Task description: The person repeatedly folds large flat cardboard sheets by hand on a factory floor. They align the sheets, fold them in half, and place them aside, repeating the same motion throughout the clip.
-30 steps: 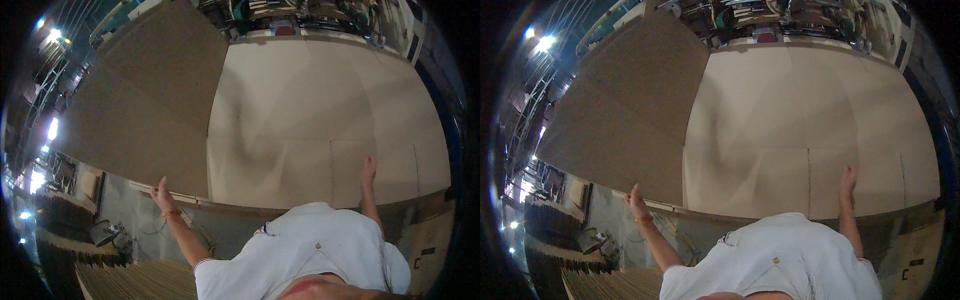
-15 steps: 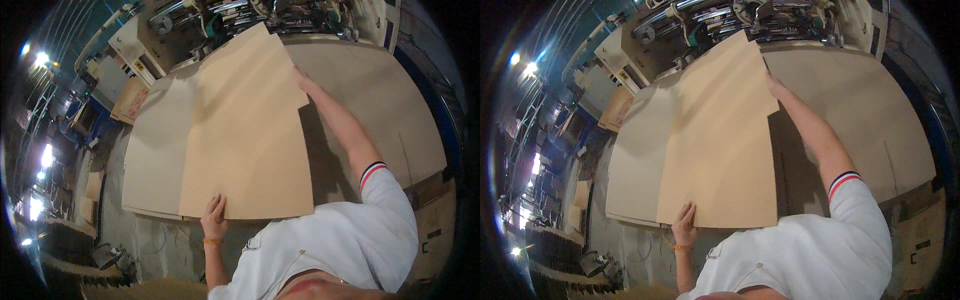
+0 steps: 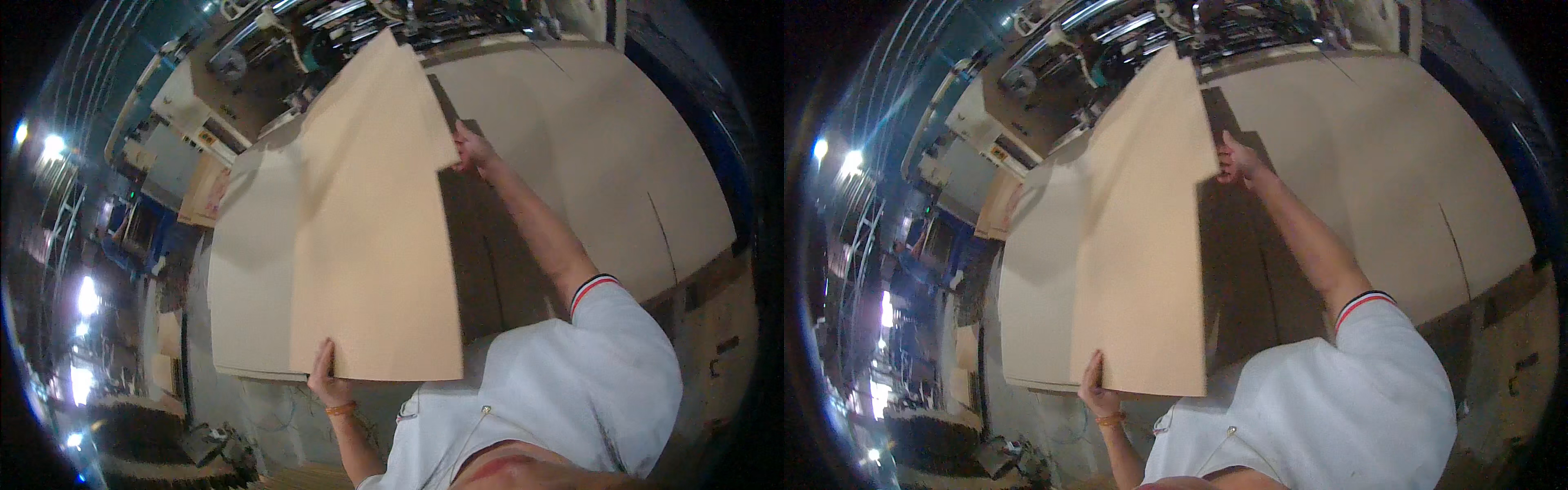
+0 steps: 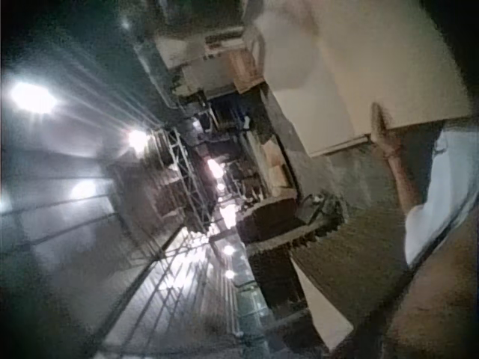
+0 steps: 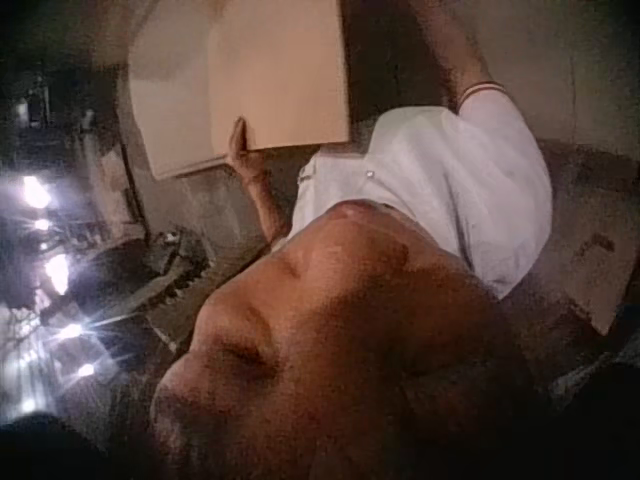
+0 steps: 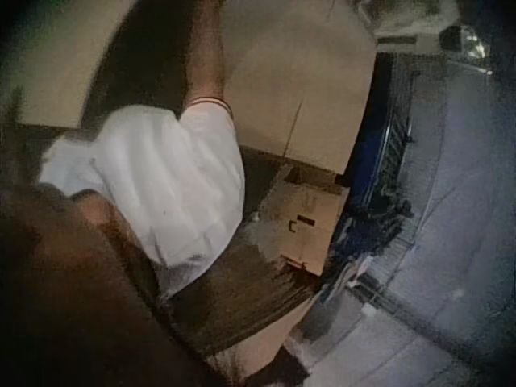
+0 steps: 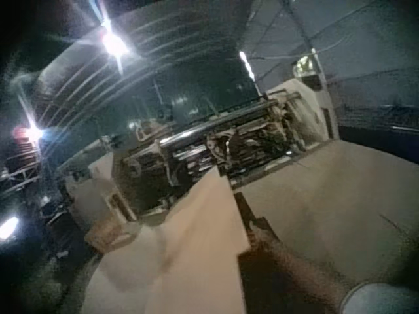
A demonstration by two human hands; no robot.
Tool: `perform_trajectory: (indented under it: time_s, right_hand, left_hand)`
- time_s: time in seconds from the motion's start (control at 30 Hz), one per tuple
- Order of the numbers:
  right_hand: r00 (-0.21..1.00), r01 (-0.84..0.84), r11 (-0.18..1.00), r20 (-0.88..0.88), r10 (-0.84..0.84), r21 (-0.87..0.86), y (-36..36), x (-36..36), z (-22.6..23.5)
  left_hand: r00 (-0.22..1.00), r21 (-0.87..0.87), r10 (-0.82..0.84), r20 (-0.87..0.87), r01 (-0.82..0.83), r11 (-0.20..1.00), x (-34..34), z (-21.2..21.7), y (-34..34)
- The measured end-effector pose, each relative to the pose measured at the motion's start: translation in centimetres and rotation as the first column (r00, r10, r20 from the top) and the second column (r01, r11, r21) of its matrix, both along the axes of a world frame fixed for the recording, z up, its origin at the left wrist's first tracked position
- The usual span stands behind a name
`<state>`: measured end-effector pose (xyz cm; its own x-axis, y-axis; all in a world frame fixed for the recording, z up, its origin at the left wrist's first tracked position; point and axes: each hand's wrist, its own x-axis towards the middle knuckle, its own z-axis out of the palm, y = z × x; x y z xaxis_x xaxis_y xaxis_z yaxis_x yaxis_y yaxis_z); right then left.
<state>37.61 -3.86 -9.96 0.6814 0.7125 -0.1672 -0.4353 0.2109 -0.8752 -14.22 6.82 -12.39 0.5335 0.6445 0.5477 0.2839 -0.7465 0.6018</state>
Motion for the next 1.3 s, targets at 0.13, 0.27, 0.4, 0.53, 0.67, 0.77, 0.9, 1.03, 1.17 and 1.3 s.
perform_trajectory:
  time_s: [0.13,0.27,0.4,0.53,0.67,0.77,0.9,1.03,1.17,1.3]
  right_hand:
    - [0.814,0.513,0.838,0.414,-0.407,-0.185,-15.5,-1.7,-6.6]
    - [0.363,0.838,-0.352,0.908,-0.212,-0.417,-35.1,-5.6,-16.6]
    - [0.288,0.775,-0.503,0.923,-0.257,-0.382,-48.0,-10.3,-21.2]
    - [0.078,0.845,-0.399,0.821,-0.566,-0.355,-48.2,-9.6,-22.5]
    - [-0.14,0.895,-0.426,0.823,-0.551,-0.132,-42.3,-10.8,-16.5]
    - [-0.225,0.961,-0.263,0.325,-0.919,-0.078,-43.2,-12.4,-17.3]
    - [0.108,0.983,0.153,-0.368,-0.924,-0.097,-47.2,-10.8,-18.4]
    - [0.254,0.935,0.306,-0.261,-0.931,-0.181,-49.7,-9.2,-17.4]
    - [0.32,0.941,0.335,-0.211,-0.924,-0.04,-50.6,-11.5,-17.5]
    - [0.262,0.956,0.288,-0.273,-0.926,-0.06,-50.9,-17.3,-19.1]
  left_hand:
    - [0.998,0.059,0.058,0.028,-0.059,0.996,-2.2,3.9,4.8]
    - [0.98,0.158,0.185,0.073,-0.194,0.968,-3.9,9.2,9.6]
    - [0.94,0.402,0.342,0.009,-0.317,0.859,-3.5,18.4,15.0]
    - [0.952,0.442,0.305,0.025,-0.284,0.851,-4.3,24.9,26.4]
    - [0.949,0.205,0.294,0.111,-0.312,0.928,-7.5,25.6,32.4]
    - [0.947,0.041,0.257,0.195,-0.27,0.962,-6.9,24.1,31.6]
    - [0.904,-0.057,0.249,0.347,-0.245,0.968,-5.3,20.4,24.0]
    - [0.883,0.163,0.335,0.328,-0.402,0.901,-5.4,17.8,19.5]
    - [0.814,0.051,0.35,0.463,-0.419,0.907,-0.6,18.4,11.4]
    - [0.901,0.298,0.266,0.343,-0.373,0.879,-0.1,21.8,5.3]
